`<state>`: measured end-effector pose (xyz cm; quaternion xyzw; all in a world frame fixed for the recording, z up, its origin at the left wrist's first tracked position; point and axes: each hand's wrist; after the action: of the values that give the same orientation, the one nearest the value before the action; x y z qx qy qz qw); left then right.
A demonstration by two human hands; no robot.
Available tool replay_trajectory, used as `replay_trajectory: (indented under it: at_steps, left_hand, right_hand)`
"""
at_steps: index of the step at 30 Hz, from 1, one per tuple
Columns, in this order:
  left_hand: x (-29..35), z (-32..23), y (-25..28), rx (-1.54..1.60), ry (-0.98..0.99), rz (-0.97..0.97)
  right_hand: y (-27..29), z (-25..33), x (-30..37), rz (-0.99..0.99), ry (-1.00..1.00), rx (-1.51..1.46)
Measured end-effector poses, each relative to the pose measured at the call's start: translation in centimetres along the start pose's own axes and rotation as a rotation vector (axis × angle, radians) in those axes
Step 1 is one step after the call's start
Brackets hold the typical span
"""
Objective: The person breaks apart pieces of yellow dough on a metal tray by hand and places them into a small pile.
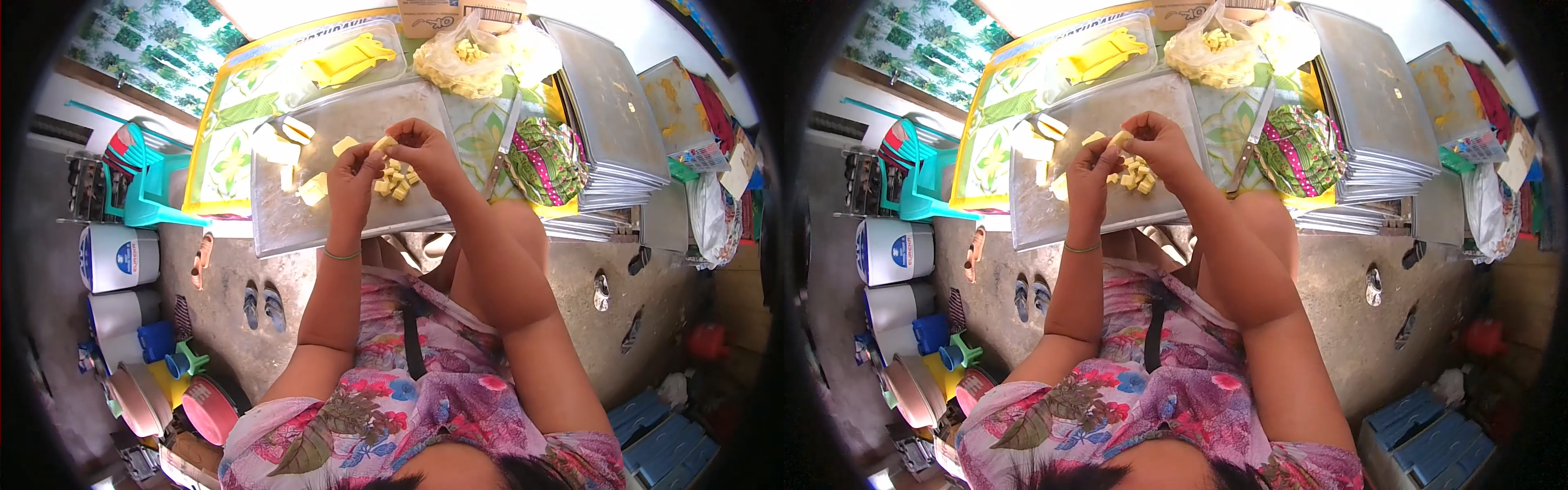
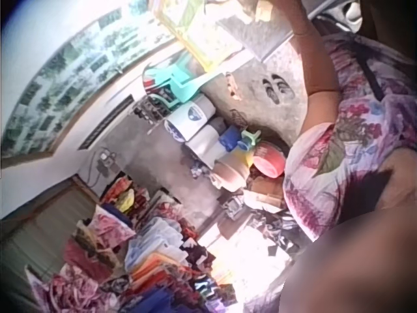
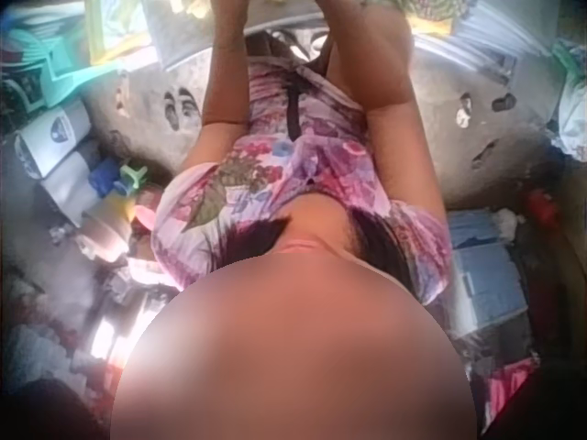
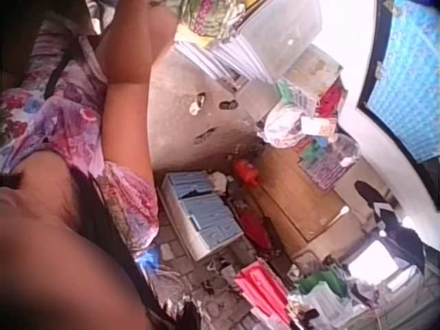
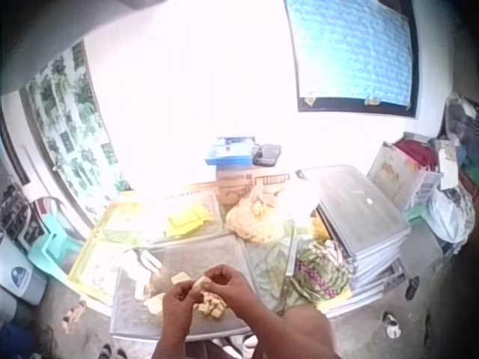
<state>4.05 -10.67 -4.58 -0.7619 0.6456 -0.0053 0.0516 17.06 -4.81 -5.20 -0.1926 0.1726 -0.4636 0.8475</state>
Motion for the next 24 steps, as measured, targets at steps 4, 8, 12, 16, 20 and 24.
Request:
replay_trajectory:
  at_steps: [4, 8, 12, 16, 20, 24]
  left_hand:
    - [0.5, -0.7, -0.1, 0.054, -0.031, -0.009]
    - [0.9, -1.4, 0.0, 0.000, -0.060, -0.027]
    - [1.2, -1.4, 0.4, 0.027, -0.075, 0.006]
    - [1.3, -1.5, 0.4, 0.036, -0.092, 0.017]
    - [1.4, -1.5, 0.6, 0.085, -0.098, 0.034]
    - [1.4, -1.7, 0.8, 0.144, -0.007, 0.037]
  right_hand:
    - [-0.1, 0.6, 0.6, 0.039, -0.044, 0.074]
    - [-0.3, 1.0, 0.9, 0.115, -0.080, 0.007]
    - [-0.4, 0.5, 0.9, 0.184, -0.024, -0.058]
    - [-0.4, 0.4, 1.1, 0.196, -0.117, -0.289]
    - [-0.4, 0.5, 1.2, 0.205, -0.157, -0.401]
    - [-0.7, 0.6, 1.0, 0.204, -0.198, -0.434]
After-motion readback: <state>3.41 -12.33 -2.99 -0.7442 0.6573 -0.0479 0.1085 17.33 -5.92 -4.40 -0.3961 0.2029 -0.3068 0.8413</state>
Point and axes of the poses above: each hand's wrist, its own x-axis away from the middle knuckle, its own y-axis out of the back of the hand, z = x × y, and after that the axes turned 8 degrees about z, right-handed
